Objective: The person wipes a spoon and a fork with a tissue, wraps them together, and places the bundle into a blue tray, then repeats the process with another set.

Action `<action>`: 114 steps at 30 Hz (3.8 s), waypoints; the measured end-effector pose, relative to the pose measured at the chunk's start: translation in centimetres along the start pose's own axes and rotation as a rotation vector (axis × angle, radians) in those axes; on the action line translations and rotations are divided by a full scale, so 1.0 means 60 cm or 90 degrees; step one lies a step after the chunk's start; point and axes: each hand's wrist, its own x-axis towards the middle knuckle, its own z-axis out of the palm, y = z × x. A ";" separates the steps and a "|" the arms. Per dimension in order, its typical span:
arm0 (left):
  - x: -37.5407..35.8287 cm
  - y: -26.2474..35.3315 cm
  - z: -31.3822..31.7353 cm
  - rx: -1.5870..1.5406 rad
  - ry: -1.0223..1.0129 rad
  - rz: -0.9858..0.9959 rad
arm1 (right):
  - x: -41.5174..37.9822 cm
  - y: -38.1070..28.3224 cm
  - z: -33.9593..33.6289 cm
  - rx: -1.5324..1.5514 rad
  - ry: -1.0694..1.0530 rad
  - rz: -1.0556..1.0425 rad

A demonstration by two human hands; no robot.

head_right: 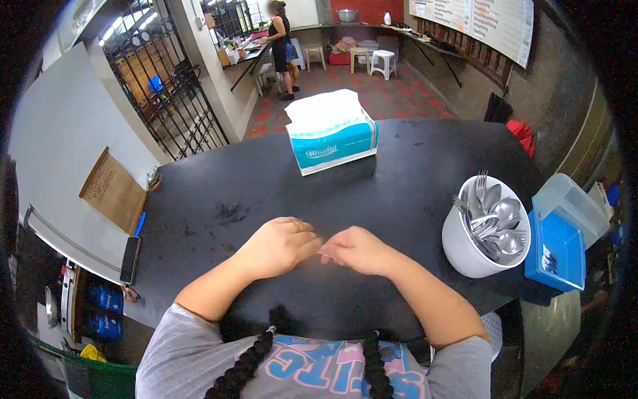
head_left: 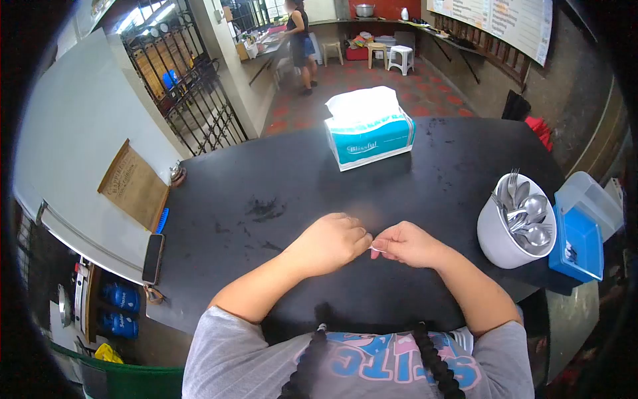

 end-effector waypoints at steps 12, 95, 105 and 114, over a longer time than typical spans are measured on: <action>0.001 0.006 -0.001 -0.154 -0.043 -0.182 | -0.001 0.004 0.041 -0.471 0.280 -0.285; 0.014 0.042 0.018 0.101 0.334 0.031 | -0.099 -0.004 -0.014 0.011 0.145 -0.204; -0.022 -0.021 0.050 0.018 0.402 -0.120 | -0.607 -0.015 -0.341 -0.358 0.487 0.243; -0.052 0.034 0.064 0.028 0.344 -0.300 | -0.721 0.340 -0.542 -0.522 0.366 0.344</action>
